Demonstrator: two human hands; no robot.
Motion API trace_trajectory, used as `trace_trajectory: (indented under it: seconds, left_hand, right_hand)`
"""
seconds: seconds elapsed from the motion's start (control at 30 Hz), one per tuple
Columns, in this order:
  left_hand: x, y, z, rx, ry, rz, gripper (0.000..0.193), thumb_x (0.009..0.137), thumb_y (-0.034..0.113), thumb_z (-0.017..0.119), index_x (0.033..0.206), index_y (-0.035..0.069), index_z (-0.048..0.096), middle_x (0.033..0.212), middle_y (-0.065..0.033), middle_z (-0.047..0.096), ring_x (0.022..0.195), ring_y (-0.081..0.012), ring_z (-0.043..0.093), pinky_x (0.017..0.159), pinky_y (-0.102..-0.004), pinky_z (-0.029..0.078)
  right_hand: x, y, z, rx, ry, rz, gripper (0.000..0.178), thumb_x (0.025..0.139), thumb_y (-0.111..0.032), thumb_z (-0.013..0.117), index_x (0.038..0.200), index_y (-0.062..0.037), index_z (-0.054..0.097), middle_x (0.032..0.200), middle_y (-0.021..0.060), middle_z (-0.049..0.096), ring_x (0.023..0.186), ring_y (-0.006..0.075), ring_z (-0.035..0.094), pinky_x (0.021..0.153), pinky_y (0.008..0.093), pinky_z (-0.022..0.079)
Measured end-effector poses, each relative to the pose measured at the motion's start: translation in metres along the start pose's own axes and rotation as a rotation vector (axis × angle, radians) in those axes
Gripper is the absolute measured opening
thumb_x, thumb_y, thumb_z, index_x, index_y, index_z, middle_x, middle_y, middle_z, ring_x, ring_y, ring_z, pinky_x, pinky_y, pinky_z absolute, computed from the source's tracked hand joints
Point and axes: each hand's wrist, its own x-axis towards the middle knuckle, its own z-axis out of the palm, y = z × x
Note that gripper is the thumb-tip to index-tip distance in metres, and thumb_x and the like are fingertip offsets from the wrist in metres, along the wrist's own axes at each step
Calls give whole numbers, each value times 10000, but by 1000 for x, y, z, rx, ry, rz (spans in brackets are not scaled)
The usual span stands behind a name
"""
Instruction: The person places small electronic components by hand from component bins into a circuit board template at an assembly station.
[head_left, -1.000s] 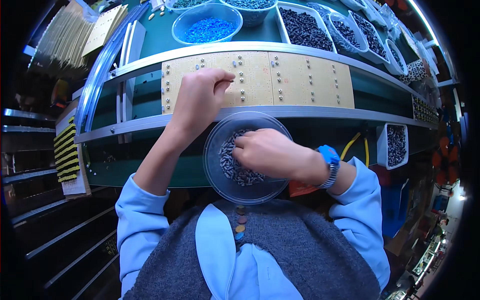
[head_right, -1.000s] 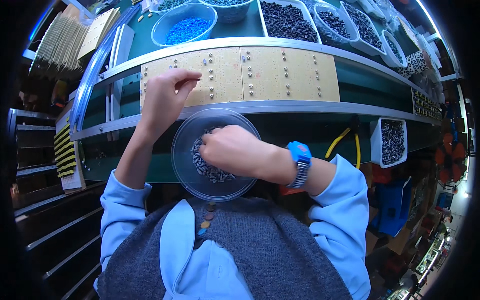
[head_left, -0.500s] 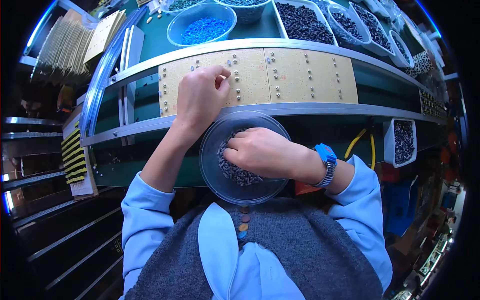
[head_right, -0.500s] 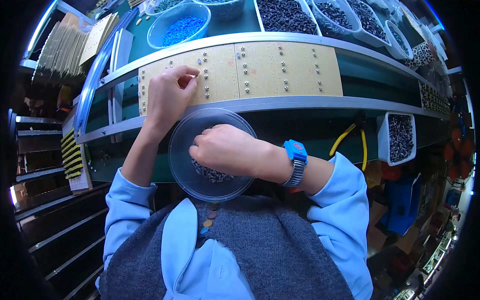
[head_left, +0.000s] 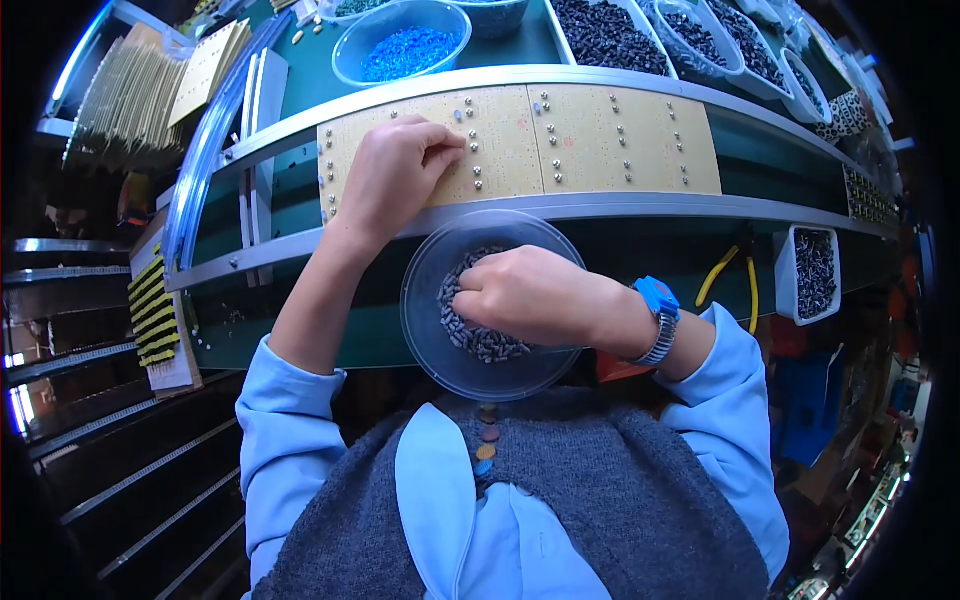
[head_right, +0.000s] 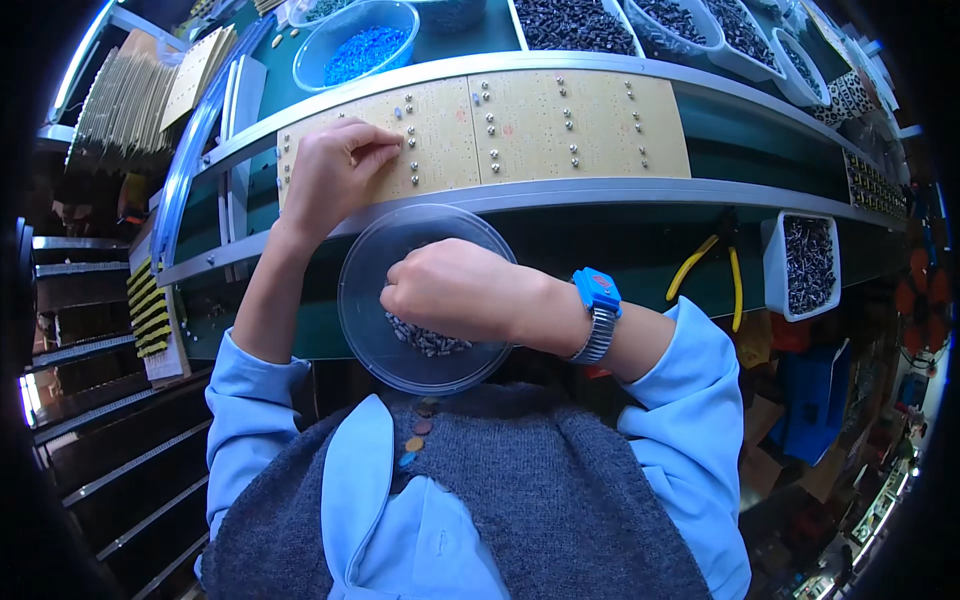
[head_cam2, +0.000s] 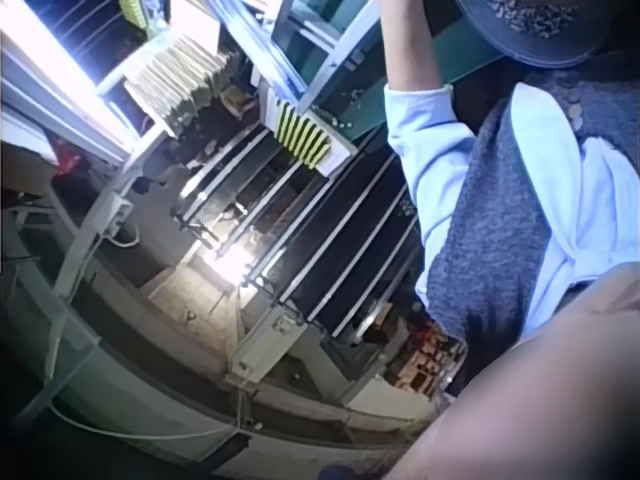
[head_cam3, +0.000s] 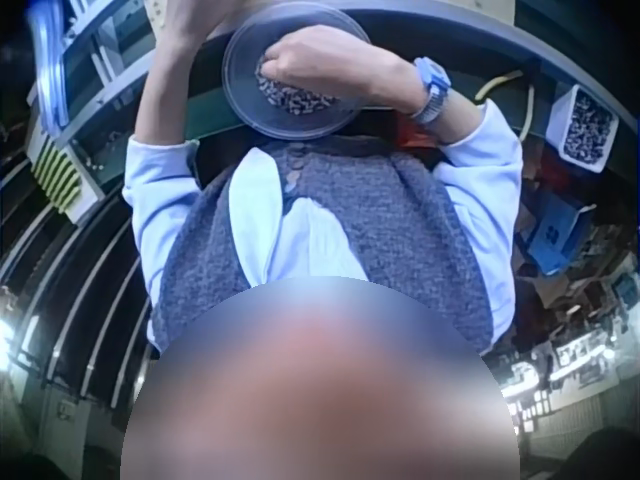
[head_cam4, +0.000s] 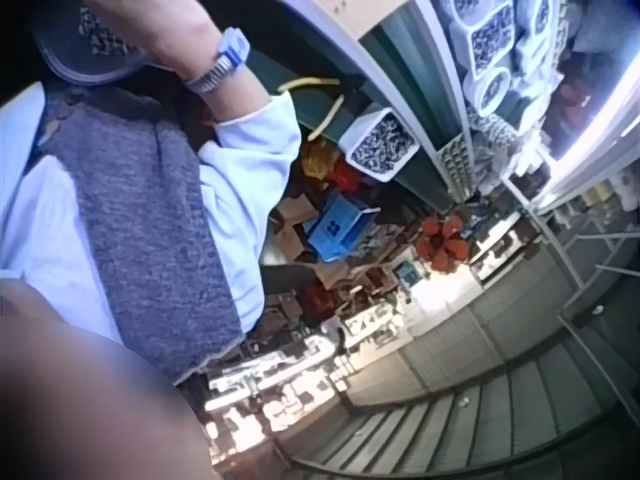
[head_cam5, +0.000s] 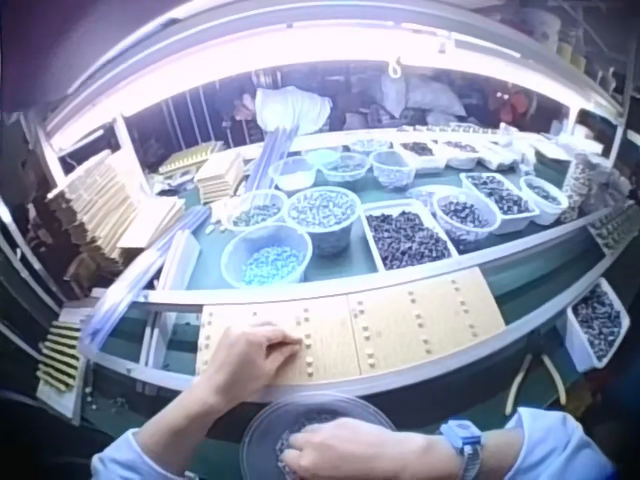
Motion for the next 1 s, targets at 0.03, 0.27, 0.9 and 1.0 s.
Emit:
trace_trajectory:
  seconds: [0.03, 0.27, 0.9, 1.0]
  left_hand:
    - [0, -2, 0, 2, 4, -1, 107, 733, -2, 647, 825, -42, 683, 757, -119, 644, 595, -208, 552, 588, -300, 470]
    - [-1, -10, 4, -65, -5, -54, 91, 746, 13, 658, 818, -32, 689, 747, -101, 638, 581, -181, 534, 571, -279, 467]
    - [-1, 1, 2, 52, -57, -69, 106, 746, -2, 681, 840, -50, 686, 819, -120, 660, 631, -154, 587, 587, -217, 507]
    - [-3, 0, 5, 64, -54, -46, 142, 742, -2, 675, 874, -55, 670, 815, -118, 654, 631, -157, 586, 595, -229, 502]
  right_hand:
    - [1, 1, 0, -1, -1, -4, 15, 765, -29, 576, 762, -30, 561, 733, 81, 586, 655, 223, 594, 639, 305, 520]
    - [1, 0, 0, -10, -30, 30, 29, 765, -34, 575, 742, -31, 559, 707, 76, 565, 647, 220, 588, 624, 306, 517]
    - [-1, 1, 5, -37, 36, 15, 48, 767, -31, 587, 811, -30, 605, 802, 78, 581, 683, 201, 588, 665, 293, 520]
    - [-1, 1, 4, -16, 121, 25, 114, 758, -19, 604, 870, -26, 624, 846, 82, 592, 680, 195, 583, 663, 293, 517]
